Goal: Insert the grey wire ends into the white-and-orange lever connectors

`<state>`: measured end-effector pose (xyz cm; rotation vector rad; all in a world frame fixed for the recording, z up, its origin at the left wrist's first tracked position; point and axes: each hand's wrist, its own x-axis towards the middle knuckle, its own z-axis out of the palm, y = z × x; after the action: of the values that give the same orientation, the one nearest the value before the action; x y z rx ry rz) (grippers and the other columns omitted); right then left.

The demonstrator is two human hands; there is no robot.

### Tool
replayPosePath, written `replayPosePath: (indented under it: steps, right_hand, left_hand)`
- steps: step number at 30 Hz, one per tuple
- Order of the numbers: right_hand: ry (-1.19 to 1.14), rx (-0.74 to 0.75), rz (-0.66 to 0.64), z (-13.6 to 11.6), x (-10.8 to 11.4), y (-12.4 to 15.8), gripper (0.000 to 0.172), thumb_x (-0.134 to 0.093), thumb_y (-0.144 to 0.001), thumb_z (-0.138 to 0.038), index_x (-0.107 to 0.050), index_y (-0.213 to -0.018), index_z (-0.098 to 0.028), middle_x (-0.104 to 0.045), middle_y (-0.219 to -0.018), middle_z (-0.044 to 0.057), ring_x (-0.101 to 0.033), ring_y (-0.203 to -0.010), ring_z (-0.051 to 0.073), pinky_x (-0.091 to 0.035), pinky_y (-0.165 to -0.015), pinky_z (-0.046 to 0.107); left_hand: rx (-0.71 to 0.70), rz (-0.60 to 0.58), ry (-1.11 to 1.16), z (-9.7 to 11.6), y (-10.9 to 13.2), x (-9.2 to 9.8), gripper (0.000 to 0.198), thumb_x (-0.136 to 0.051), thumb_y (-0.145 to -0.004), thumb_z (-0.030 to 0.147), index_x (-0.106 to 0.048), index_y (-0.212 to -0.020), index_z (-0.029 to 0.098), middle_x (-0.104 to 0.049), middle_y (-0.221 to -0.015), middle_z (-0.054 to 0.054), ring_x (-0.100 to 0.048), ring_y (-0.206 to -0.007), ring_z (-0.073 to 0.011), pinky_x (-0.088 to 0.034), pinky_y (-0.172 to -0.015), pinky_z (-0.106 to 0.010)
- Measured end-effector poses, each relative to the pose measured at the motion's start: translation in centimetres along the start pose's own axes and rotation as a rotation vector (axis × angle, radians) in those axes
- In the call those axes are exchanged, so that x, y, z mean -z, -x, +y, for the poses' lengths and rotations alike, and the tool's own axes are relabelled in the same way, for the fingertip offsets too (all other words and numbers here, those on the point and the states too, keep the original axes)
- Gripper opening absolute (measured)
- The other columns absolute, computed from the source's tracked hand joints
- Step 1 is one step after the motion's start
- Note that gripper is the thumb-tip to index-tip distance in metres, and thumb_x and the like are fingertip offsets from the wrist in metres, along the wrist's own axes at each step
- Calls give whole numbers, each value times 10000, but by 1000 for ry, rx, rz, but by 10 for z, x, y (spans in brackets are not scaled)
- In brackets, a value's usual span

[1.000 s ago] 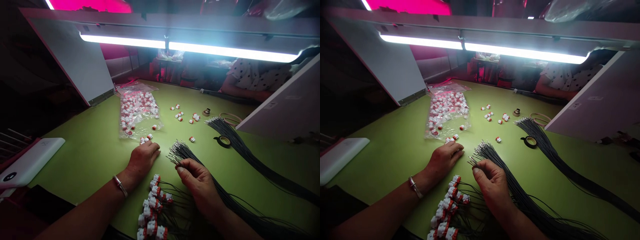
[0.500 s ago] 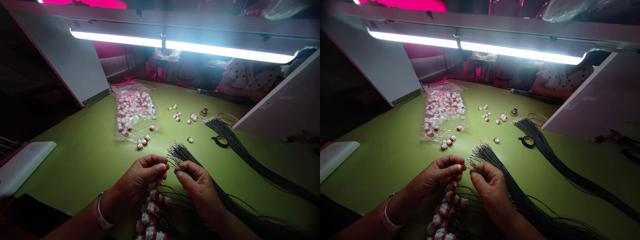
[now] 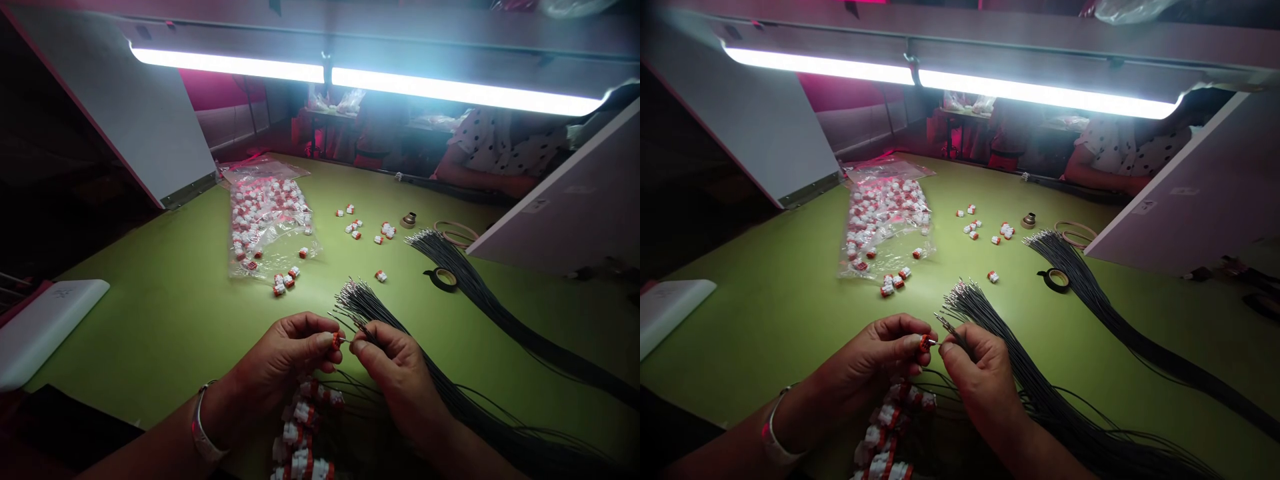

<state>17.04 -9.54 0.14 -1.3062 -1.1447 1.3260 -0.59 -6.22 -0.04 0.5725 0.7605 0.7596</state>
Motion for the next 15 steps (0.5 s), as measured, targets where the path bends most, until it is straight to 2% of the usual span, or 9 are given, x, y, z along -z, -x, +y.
replayPosePath:
  steps: [10, 15]
  right_hand:
    - [27, -22, 4, -3, 0, 3, 194, -595, -815, -298, -550, -662, -187, -433, -615, -40, -336, -606, 126, -299, -546, 256]
    - [43, -27, -14, -4, 0, 5, 195, -595, -803, -273, -537, -640, -183, -440, -601, -44, -344, -594, 119, -309, -548, 251]
  left_hand:
    - [-16, -10, -32, -1, 1, 2, 121, -821, -756, 169, -763, -862, 154, -731, -739, -39, -697, -689, -125, -539, -627, -199]
    - [-106, 13, -137, -3, 2, 3, 132, -833, -733, 160, -764, -845, 149, -727, -757, -35, -668, -664, -120, -525, -630, -216]
